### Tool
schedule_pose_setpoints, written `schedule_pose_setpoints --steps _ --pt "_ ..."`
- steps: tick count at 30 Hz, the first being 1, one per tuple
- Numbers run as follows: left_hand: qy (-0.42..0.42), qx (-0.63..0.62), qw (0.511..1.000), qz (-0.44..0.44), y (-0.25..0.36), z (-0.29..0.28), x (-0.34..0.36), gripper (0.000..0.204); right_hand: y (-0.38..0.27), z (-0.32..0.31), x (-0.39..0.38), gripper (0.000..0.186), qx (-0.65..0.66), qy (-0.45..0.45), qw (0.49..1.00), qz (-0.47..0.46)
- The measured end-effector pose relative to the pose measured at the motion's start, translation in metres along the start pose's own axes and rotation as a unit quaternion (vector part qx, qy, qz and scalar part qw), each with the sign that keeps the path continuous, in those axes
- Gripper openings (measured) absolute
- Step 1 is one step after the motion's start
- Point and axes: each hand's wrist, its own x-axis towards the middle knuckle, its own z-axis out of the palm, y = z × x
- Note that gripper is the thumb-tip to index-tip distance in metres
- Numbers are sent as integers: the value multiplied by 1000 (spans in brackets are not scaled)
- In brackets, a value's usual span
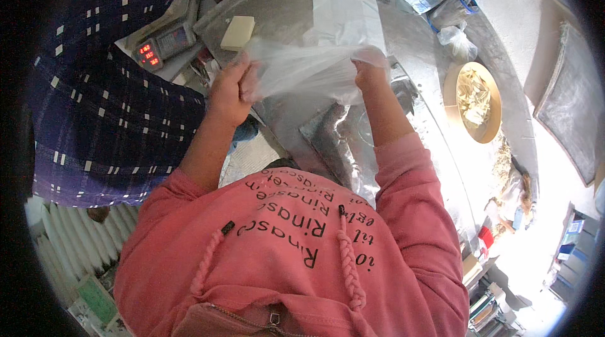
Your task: The person repeatedly picks up rectangular blocks of a pale food item, wraps each one in a thin sheet, and places the wrapped units into a clear plastic bag. The person also uses a blue-handled scraper to separate or trim the blocks on the table. A second person is visible in the background handling similar items.
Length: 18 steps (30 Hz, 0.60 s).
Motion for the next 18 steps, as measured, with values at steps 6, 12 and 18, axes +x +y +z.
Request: schedule_pose_setpoints --steps 6,12,18 --pt "85 322 926 180 31 15 -6 16 -7 13 -10 49 -570 -241 786 -1" --pt "-127 748 598 258 -7 -7 24 28 5 38 -4 43 -389 -349 842 -134" --pt "-234 922 285 -116 -26 -55 141 44 -4 12 -34 47 -301 -149 920 -200"
